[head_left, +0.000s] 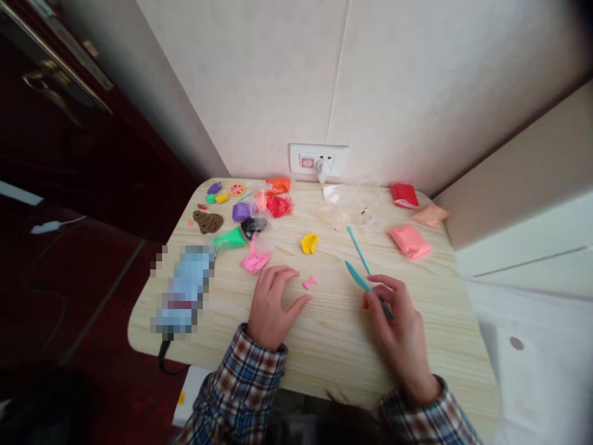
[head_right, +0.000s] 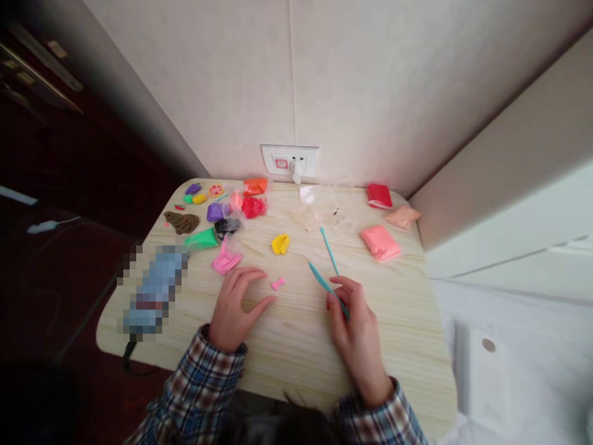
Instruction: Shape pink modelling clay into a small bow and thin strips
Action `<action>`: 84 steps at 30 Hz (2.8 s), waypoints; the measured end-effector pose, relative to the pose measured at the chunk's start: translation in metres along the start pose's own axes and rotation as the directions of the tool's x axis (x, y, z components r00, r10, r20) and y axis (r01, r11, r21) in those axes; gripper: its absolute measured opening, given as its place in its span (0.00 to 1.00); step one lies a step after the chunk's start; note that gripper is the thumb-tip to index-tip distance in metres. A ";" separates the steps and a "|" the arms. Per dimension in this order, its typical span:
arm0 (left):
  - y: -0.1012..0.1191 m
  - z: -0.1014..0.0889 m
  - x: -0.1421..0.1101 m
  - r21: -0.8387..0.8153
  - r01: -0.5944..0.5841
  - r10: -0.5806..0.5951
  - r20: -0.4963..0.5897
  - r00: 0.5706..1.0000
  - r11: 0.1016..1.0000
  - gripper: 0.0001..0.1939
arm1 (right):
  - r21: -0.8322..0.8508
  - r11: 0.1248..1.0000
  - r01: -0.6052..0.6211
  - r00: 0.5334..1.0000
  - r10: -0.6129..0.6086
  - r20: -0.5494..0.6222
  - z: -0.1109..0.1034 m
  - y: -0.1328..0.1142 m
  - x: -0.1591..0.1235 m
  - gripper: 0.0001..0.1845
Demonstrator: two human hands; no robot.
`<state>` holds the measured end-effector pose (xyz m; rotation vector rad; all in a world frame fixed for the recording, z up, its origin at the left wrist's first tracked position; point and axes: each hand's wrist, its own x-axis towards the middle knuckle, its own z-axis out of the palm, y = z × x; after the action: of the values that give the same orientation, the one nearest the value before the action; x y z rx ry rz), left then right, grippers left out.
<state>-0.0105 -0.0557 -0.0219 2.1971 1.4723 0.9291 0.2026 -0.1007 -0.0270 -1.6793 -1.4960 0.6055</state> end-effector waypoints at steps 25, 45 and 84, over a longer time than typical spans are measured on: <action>0.013 -0.001 0.002 0.010 0.140 -0.140 -0.007 0.990 0.990 0.07 | -0.175 0.967 0.182 0.976 -0.157 0.148 0.016 -0.014 0.006 0.12; 0.015 0.002 0.005 0.036 0.153 -0.153 -0.007 0.988 0.988 0.04 | -0.184 0.963 0.198 0.971 -0.168 0.167 0.019 -0.018 0.007 0.06; 0.014 0.002 0.007 0.004 0.165 -0.165 0.005 0.986 0.986 0.09 | -0.158 0.970 0.187 0.975 -0.164 0.150 0.019 -0.015 0.005 0.06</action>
<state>0.0027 -0.0546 -0.0126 2.0416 1.6261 0.8648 0.1802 -0.0910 -0.0251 -1.6363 -1.8178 0.5159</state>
